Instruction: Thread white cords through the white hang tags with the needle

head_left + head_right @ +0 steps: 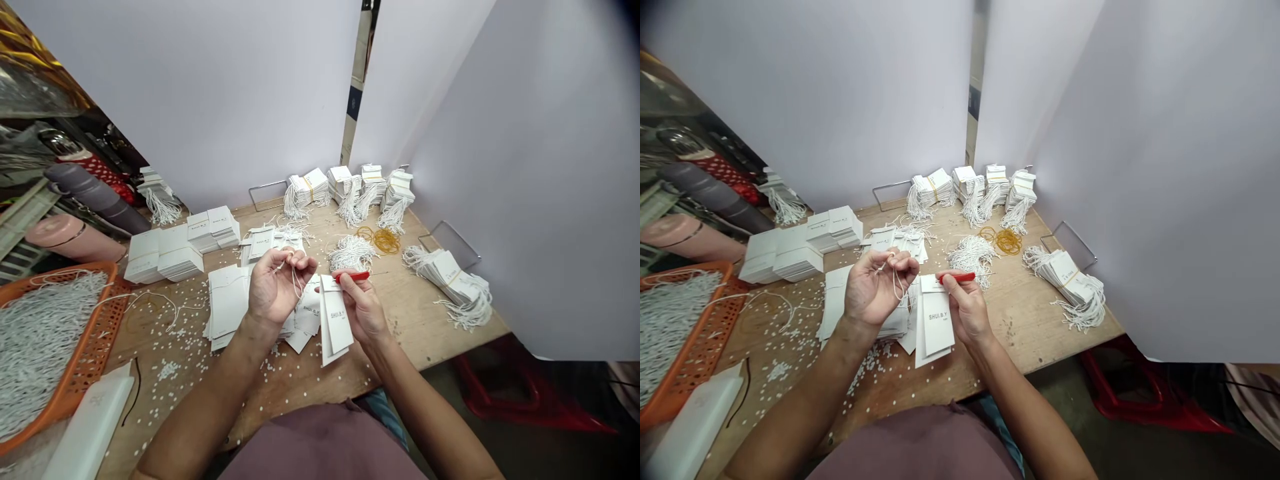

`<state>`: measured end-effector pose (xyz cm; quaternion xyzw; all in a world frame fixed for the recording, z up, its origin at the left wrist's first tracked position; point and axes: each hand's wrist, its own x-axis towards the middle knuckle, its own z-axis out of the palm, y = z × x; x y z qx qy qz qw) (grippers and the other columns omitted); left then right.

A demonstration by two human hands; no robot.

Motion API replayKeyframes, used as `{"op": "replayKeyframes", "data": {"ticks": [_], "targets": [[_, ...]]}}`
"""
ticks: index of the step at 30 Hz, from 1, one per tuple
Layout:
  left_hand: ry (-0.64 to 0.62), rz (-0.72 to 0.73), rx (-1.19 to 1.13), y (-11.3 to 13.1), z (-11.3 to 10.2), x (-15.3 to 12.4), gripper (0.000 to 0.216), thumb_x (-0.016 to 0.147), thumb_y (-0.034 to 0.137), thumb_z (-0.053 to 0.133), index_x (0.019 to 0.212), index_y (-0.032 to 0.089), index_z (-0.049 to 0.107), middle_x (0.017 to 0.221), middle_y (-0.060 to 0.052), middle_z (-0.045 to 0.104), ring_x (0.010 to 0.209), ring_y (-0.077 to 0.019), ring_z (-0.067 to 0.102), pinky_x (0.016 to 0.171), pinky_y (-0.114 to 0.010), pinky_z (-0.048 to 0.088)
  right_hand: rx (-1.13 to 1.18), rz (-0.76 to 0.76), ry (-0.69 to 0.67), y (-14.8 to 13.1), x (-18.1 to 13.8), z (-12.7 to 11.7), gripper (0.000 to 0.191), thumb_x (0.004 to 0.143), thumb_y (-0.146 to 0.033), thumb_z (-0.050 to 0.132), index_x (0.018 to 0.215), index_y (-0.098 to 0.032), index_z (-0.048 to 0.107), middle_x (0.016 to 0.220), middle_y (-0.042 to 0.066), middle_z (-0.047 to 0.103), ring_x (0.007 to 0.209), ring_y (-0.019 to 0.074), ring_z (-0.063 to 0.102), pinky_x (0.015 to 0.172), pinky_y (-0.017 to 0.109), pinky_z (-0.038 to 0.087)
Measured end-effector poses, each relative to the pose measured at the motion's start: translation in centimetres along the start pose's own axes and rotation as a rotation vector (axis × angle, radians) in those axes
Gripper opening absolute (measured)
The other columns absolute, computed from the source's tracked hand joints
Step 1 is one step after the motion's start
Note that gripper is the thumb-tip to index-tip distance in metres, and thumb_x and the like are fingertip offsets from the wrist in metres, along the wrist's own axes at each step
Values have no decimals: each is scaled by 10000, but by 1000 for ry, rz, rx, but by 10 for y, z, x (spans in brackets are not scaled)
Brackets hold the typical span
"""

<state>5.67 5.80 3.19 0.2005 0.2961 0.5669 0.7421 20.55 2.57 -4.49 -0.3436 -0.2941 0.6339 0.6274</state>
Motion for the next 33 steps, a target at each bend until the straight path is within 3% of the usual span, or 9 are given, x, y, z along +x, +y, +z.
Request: {"op": "replayKeyframes", "data": {"ticks": [6, 9, 12, 16, 20, 26, 33], "targets": [[46, 16, -18, -3, -2, 1, 169, 709, 152, 581, 595, 198, 465, 630, 25, 413, 599, -94, 468, 928, -313, 536, -91, -115, -45, 6, -2, 12, 128, 802, -356, 774, 871, -248, 780, 887, 13, 738, 834, 162, 646, 826, 301, 520], [55, 35, 10, -3, -6, 2, 183, 699, 157, 600, 593, 201, 457, 625, 26, 410, 597, -98, 467, 938, -339, 537, -77, -60, -59, 7, -3, 15, 135, 788, -364, 778, 852, -246, 777, 859, 14, 736, 790, 161, 638, 775, 302, 522], [54, 34, -42, -2, -12, 4, 176, 703, 136, 595, 594, 193, 469, 622, 24, 417, 596, -95, 472, 897, -325, 550, -36, -11, -31, 9, -3, 15, 148, 774, -371, 786, 837, -238, 771, 840, 13, 730, 760, 155, 629, 747, 297, 518], [58, 8, -220, -1, -17, 4, 166, 724, 95, 548, 591, 172, 488, 620, 22, 422, 592, -80, 475, 802, -264, 556, 8, -67, 74, 9, -4, 13, 140, 777, -356, 797, 841, -234, 770, 856, 6, 720, 793, 142, 620, 778, 276, 506], [69, -2, -306, 0, -16, 2, 183, 751, 77, 526, 588, 154, 496, 617, 19, 434, 597, -83, 471, 779, -268, 559, -5, -68, 29, 8, -6, 14, 152, 812, -369, 771, 871, -229, 768, 863, 9, 706, 782, 140, 610, 766, 279, 498], [57, 8, -360, 2, -16, -1, 196, 770, 76, 503, 584, 138, 513, 612, 8, 439, 603, -92, 464, 759, -269, 559, -207, -367, 105, 7, -7, 13, 91, 878, -291, 712, 924, -245, 776, 919, 21, 710, 894, 161, 621, 850, 301, 472], [36, 11, -362, 2, -13, -3, 197, 780, 78, 505, 593, 138, 522, 618, 10, 441, 604, -90, 469, 763, -269, 556, -256, -316, -65, 7, -11, 18, 93, 888, -288, 694, 917, -248, 772, 925, 38, 712, 931, 190, 624, 867, 334, 479]]}}
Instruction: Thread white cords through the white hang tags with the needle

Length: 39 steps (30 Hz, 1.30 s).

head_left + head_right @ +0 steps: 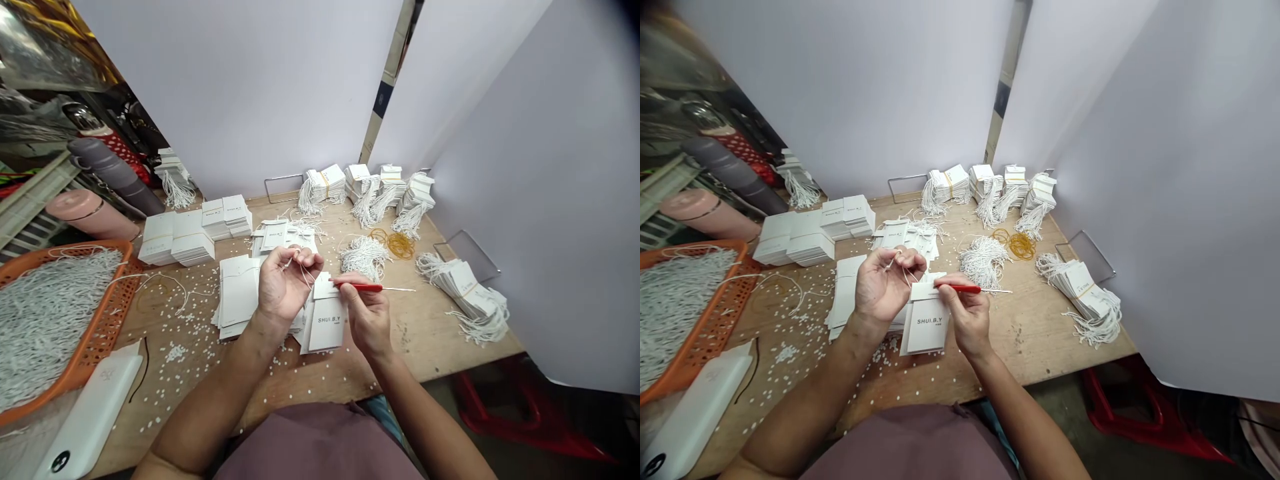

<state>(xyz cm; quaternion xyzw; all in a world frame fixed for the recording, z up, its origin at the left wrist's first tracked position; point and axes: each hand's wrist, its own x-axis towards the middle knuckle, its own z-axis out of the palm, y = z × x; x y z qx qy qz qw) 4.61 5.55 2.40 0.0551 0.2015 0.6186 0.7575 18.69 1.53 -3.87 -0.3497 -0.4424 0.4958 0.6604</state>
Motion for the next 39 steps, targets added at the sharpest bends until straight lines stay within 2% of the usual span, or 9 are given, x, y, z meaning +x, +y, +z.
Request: {"op": "replayKeyframes", "data": {"ticks": [9, 13, 17, 22, 24, 27, 30, 33, 39], "targets": [[44, -87, 85, 7, -22, 11, 164, 799, 27, 517, 670, 118, 563, 673, -21, 530, 678, -107, 565, 823, -294, 573, 254, 451, -128, -2, 1, 2, 165, 777, -371, 786, 801, -210, 761, 783, 6, 650, 649, 118, 510, 609, 244, 427], [-127, -165, 133, 22, -33, 6, 133, 841, 50, 571, 742, 132, 537, 697, 9, 509, 589, -50, 490, 564, -142, 461, 257, 453, -81, -5, 5, -8, 146, 768, -360, 797, 785, -220, 760, 811, 4, 637, 690, 119, 516, 633, 235, 431], [-380, 107, 707, 34, -32, -15, 90, 906, 164, 613, 844, 177, 549, 663, 31, 509, 606, -88, 490, 583, -209, 436, 120, 312, -72, -15, 9, -17, 101, 807, -326, 766, 790, -227, 770, 860, 26, 641, 812, 154, 565, 740, 276, 472], [-651, 727, 1582, 15, -31, -32, 148, 814, 205, 758, 839, 184, 613, 727, -5, 609, 683, -151, 492, 651, -312, 425, -202, -40, -88, -31, 0, -11, 99, 872, -205, 704, 906, -256, 782, 952, 44, 643, 985, 199, 598, 889, 371, 485], [-670, 950, 1706, 1, -33, -33, 237, 756, 246, 820, 882, 177, 631, 752, -23, 653, 706, -172, 481, 681, -340, 433, -313, -165, -66, -35, -5, -8, 147, 887, -163, 683, 951, -260, 774, 951, 48, 672, 977, 205, 620, 889, 396, 492], [-544, 1090, 1736, -18, -37, -31, 220, 788, 201, 783, 929, 179, 615, 785, -31, 667, 742, -185, 505, 690, -334, 456, -380, -281, -15, -38, -10, -6, 164, 900, -133, 660, 964, -245, 760, 917, 51, 705, 921, 210, 651, 835, 402, 518], [-475, 1106, 1700, -26, -40, -30, 253, 802, 150, 750, 999, 186, 596, 808, -25, 640, 765, -183, 551, 692, -311, 482, -384, -262, 21, -41, -13, -9, 145, 919, -146, 637, 962, -228, 748, 896, 49, 714, 877, 209, 673, 824, 408, 533], [-530, 1006, 1665, -24, -39, -27, 490, 705, 195, 835, 1145, 190, 619, 896, -52, 676, 836, -222, 599, 805, -365, 496, -395, -229, 22, -45, -15, -9, 144, 933, -166, 625, 989, -232, 740, 923, 52, 725, 894, 216, 688, 848, 418, 543], [-605, 730, 1597, -7, -19, -22, 312, 752, 80, 733, 1004, 258, 784, 835, -55, 707, 805, -226, 566, 865, -385, 434, -340, -193, 40, -63, -15, -6, 113, 936, -208, 632, 977, -231, 734, 916, 52, 727, 868, 215, 715, 847, 408, 564]]}}
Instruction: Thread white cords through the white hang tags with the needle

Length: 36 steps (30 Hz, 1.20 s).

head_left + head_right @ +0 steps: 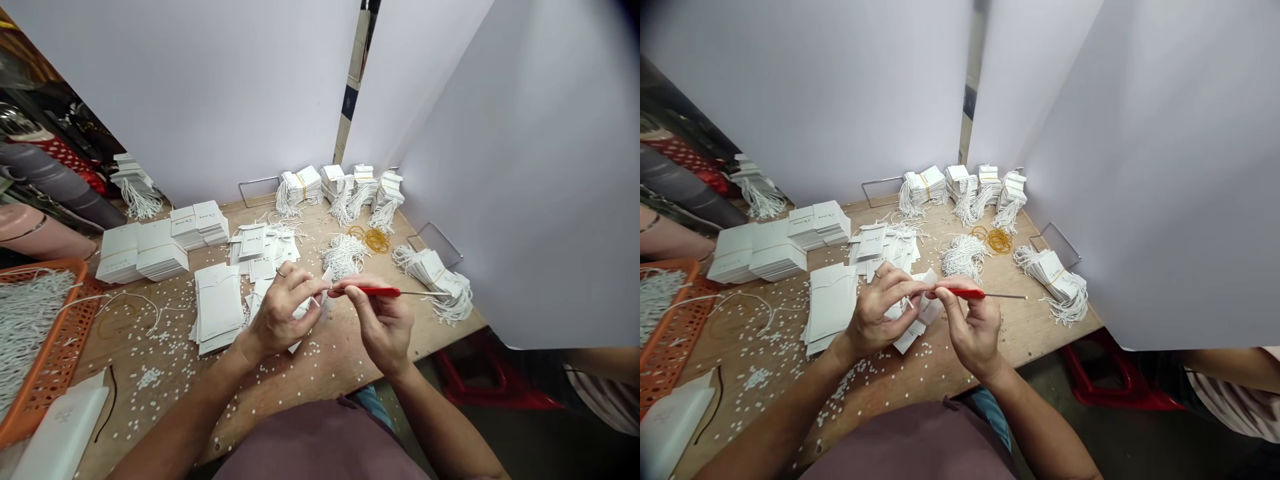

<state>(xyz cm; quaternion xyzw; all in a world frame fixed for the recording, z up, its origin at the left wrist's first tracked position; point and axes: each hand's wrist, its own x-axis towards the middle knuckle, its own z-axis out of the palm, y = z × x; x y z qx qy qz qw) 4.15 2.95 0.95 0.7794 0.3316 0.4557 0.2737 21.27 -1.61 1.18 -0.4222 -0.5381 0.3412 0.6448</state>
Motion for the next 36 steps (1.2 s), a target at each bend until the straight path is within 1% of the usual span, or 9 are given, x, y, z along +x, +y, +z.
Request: {"op": "replayKeyframes", "data": {"ticks": [4, 7, 11, 14, 19, 23, 26, 31, 36], "targets": [[14, -175, -249, 2, -6, 1, 252, 783, 92, 714, 975, 235, 795, 885, -68, 714, 832, -209, 585, 852, -350, 453, 233, 193, 35, -5, 13, -5, 142, 959, -276, 607, 890, -201, 706, 842, 30, 706, 666, 160, 714, 742, 355, 585], [64, -403, -463, -3, -3, -4, 192, 806, 163, 734, 992, 193, 770, 927, -76, 707, 777, -166, 587, 703, -271, 470, 359, 275, 39, 3, 22, -7, 176, 962, -320, 590, 865, -201, 675, 824, 27, 690, 633, 163, 702, 664, 350, 587], [75, -589, -582, -9, 3, -9, 150, 775, 203, 777, 913, 145, 768, 866, -77, 707, 697, -124, 569, 623, -217, 456, 82, -35, 134, 18, 21, -6, 116, 952, -291, 591, 924, -254, 696, 929, 43, 710, 884, 221, 703, 869, 443, 563], [85, -606, -560, -12, 3, -10, 143, 759, 189, 781, 891, 136, 767, 833, -65, 694, 649, -103, 526, 587, -201, 436, -175, -248, 0, 26, 11, -11, 181, 953, -222, 564, 1005, -298, 720, 947, 38, 729, 992, 244, 669, 1004, 499, 475], [61, -517, -394, -13, -2, -13, 149, 766, 124, 745, 911, 151, 768, 856, -57, 695, 675, -112, 504, 623, -208, 432, -329, -203, -303, 32, 5, -14, 436, 843, -169, 705, 1255, -308, 667, 1061, 62, 747, 857, 233, 667, 798, 402, 525], [53, -469, -376, -9, -2, -13, 174, 764, 59, 712, 897, 171, 726, 873, -35, 675, 776, -132, 547, 724, -219, 450, -363, -180, -369, 38, 9, -4, 328, 860, -124, 629, 1125, -287, 733, 904, 47, 739, 791, 210, 652, 727, 352, 507], [120, -503, -512, -4, 5, -16, 177, 753, 86, 756, 893, 169, 688, 884, -34, 644, 855, -150, 577, 784, -230, 473, -295, -151, -287, 43, 8, 7, 219, 865, -141, 627, 993, -263, 756, 833, 43, 711, 741, 197, 630, 692, 338, 497], [240, -651, -662, -10, 17, -31, 298, 736, 182, 823, 983, 163, 657, 1004, -52, 644, 889, -149, 608, 790, -230, 497, -76, 115, -93, 45, 4, 12, 42, 849, -265, 706, 839, -228, 724, 760, 15, 602, 660, 147, 554, 612, 280, 513], [291, -726, -622, -26, 10, -43, 287, 739, 221, 825, 950, 147, 645, 903, -23, 639, 780, -125, 600, 705, -214, 500, 454, 550, -259, 30, 10, -11, 138, 827, -316, 716, 782, -196, 664, 896, 20, 631, 516, 70, 407, 414, 226, 538]]}}
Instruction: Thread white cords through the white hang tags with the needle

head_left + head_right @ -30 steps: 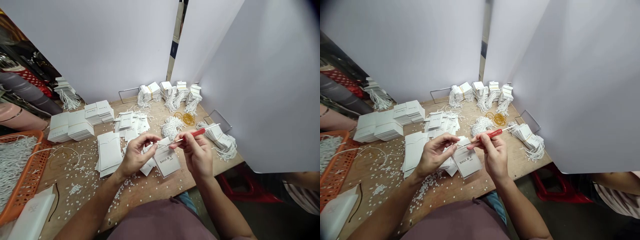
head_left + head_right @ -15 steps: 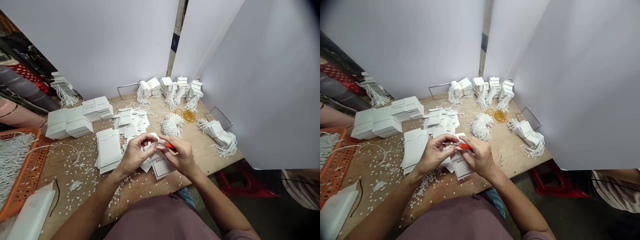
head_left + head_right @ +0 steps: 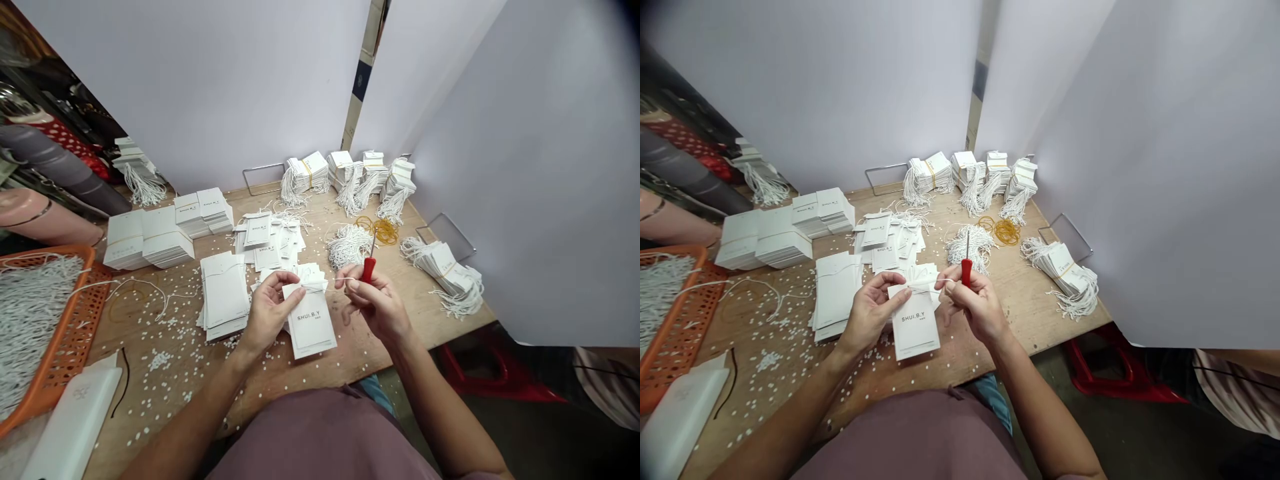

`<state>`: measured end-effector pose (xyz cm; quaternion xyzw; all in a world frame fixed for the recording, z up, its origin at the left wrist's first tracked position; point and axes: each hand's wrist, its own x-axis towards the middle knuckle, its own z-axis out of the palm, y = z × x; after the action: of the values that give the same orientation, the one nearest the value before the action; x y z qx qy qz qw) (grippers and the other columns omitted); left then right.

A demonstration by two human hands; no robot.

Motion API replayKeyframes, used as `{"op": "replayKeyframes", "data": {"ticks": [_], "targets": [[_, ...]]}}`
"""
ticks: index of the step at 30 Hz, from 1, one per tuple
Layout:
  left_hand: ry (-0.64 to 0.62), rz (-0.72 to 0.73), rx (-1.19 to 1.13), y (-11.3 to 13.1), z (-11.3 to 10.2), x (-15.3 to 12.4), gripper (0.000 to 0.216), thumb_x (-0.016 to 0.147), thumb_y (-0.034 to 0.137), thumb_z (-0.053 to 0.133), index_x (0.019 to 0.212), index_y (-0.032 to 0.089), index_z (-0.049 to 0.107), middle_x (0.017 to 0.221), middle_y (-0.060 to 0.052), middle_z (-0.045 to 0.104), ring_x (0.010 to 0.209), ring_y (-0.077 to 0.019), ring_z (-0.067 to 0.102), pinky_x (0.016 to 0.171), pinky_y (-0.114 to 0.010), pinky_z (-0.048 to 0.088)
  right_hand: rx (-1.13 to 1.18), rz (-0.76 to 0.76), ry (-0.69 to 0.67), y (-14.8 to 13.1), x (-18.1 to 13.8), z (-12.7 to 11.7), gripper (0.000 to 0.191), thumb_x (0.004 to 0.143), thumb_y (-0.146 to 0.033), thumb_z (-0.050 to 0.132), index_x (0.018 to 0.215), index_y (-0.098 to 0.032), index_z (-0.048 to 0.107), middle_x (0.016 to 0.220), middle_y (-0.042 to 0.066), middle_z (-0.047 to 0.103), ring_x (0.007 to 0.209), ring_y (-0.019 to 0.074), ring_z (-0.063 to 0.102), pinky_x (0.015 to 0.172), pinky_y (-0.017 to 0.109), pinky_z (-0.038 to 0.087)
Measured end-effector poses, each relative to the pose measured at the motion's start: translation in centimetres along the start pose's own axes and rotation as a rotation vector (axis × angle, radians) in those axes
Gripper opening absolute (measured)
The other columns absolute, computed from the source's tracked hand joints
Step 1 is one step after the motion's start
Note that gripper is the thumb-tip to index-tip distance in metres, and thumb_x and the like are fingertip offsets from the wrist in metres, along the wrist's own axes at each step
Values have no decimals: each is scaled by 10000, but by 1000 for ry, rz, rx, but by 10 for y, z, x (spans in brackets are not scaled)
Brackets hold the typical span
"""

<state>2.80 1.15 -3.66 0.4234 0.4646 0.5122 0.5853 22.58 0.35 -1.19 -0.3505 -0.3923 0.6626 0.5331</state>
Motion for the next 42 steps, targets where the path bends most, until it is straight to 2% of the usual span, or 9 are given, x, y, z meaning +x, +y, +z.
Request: {"op": "replayKeyframes", "data": {"ticks": [5, 9, 15, 20, 25, 30, 34, 38, 42], "targets": [[89, 150, 30, 4, -2, -9, 323, 697, 168, 853, 950, 163, 653, 879, -20, 661, 827, -134, 629, 779, -218, 509, 180, 151, -197, 0, -7, -4, 256, 856, -368, 679, 1036, -193, 731, 664, 1, 710, 379, 36, 196, 335, 229, 526], [97, 460, 232, 15, -3, -23, 266, 733, 87, 808, 939, 211, 693, 899, -38, 706, 897, -181, 664, 875, -298, 516, 62, 152, -129, 6, -3, 7, 452, 809, -354, 766, 1235, -217, 700, 483, -44, 635, 328, 84, 464, 337, 216, 519], [-247, 897, 539, 35, -26, -27, 372, 753, -26, 722, 981, 267, 754, 1029, -70, 778, 948, -241, 703, 848, -376, 545, -171, 80, -82, -4, 7, 23, 298, 605, -273, 913, 867, -171, 813, 587, -26, 638, 413, 59, 496, 310, 167, 448], [-487, 924, 728, 43, -37, -22, 298, 812, 70, 721, 1033, 267, 759, 1062, -92, 771, 1014, -276, 700, 844, -401, 562, -286, 123, -212, -7, 12, 22, 325, 637, -342, 896, 917, -196, 817, 647, -24, 619, 430, 49, 474, 322, 171, 426], [-446, 1025, 813, 46, -34, -21, 270, 878, 94, 649, 1066, 253, 761, 989, -100, 762, 955, -249, 688, 813, -373, 559, -421, -29, -295, -9, 14, 23, 179, 733, -381, 833, 844, -241, 818, 766, -2, 561, 584, 86, 500, 419, 200, 458], [-315, 804, 752, 48, -29, -18, 275, 864, 60, 659, 1071, 214, 754, 931, -90, 727, 867, -198, 676, 761, -316, 550, -622, -276, -174, -21, 17, 18, 74, 793, -279, 779, 776, -208, 776, 888, 31, 609, 776, 132, 592, 643, 266, 528], [-347, 438, 545, 48, -24, -20, 131, 865, 126, 702, 948, 205, 767, 907, -67, 731, 841, -177, 685, 736, -291, 553, -630, -265, 71, -29, 30, 2, 163, 829, -324, 718, 780, -170, 695, 748, 9, 617, 524, 84, 525, 450, 234, 457], [-389, 230, 396, 43, -16, -24, 51, 841, 184, 742, 879, 190, 776, 873, -67, 739, 823, -179, 682, 744, -306, 556, -566, -214, 192, -14, 55, -12, 274, 749, -409, 764, 729, -165, 641, 625, -20, 546, 444, 88, 477, 343, 229, 410], [-195, 24, 278, 40, -27, 19, 172, 844, 299, 738, 964, 176, 744, 887, -75, 747, 756, -184, 700, 658, -313, 588, -403, -136, 256, -7, 79, -19, 394, 678, -488, 802, 808, -140, 672, 674, 5, 566, 500, 122, 514, 293, 240, 437]]}}
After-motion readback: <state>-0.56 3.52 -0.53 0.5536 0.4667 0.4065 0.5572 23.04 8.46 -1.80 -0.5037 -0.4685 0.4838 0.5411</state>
